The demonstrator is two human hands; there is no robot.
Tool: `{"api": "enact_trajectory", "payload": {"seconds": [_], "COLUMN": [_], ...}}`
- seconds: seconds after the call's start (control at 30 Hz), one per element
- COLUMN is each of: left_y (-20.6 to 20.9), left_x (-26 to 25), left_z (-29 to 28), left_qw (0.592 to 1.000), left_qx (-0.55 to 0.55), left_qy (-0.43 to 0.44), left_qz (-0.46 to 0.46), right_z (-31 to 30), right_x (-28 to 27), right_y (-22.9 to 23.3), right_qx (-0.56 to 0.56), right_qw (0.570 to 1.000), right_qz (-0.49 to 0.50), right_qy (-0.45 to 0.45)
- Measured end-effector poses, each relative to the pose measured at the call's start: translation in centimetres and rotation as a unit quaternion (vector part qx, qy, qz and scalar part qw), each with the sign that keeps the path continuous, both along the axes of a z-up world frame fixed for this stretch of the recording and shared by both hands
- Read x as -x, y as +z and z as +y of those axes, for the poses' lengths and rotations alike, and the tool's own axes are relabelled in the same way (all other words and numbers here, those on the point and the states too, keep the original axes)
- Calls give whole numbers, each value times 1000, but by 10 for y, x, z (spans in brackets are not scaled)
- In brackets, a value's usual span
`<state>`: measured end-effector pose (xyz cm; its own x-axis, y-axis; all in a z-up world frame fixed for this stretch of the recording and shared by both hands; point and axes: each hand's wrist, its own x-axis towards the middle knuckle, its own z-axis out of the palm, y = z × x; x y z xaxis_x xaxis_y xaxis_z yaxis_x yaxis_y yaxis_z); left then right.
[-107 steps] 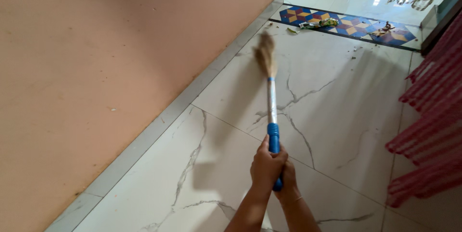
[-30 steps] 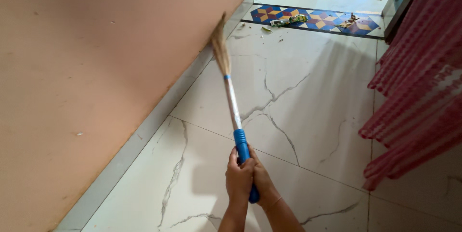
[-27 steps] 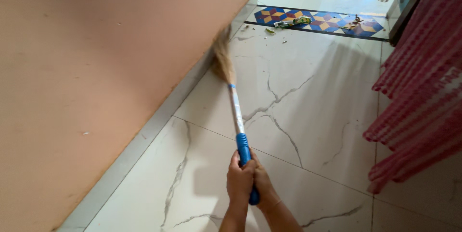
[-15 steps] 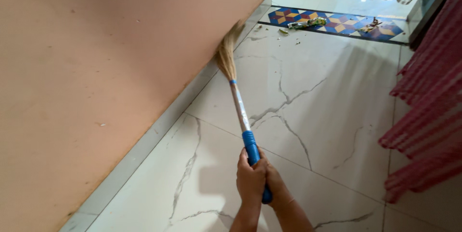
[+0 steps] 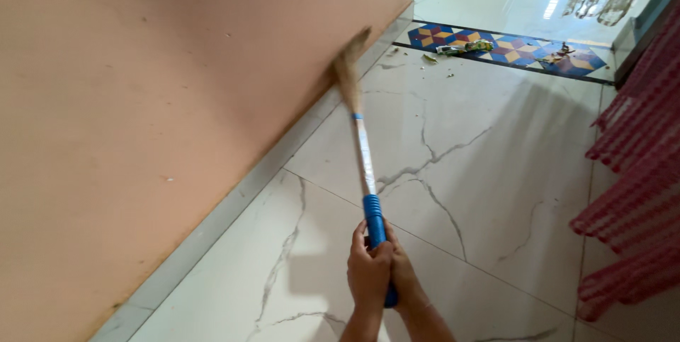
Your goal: The person sweeps the tiled floor using a broom, pushing debris along the baseboard and away from the clay pot.
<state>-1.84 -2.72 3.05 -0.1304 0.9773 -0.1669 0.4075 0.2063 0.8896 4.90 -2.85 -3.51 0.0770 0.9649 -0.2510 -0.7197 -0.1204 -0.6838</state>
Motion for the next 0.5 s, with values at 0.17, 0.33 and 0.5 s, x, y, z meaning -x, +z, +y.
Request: {"api": "enact_trajectory", "payload": {"seconds": [0.17,0.33,0.5], "left_y": [-1,-15,-11], "left_x": [14,28,35], "left_z": [10,8,16], "left_qw": [997,999,994], "left_qx": [50,-34,74], "left_qy": [-47,6,-70], "left_qz": [26,13,38], "right_z": [4,7,4], "right_x": [14,22,36], "right_y": [-1,-12,-11], "right_qx": [23,1,108], "right_qw": [999,999,993], "right_qz": [27,23,2], "right_qy": [-25,39,-40]}}
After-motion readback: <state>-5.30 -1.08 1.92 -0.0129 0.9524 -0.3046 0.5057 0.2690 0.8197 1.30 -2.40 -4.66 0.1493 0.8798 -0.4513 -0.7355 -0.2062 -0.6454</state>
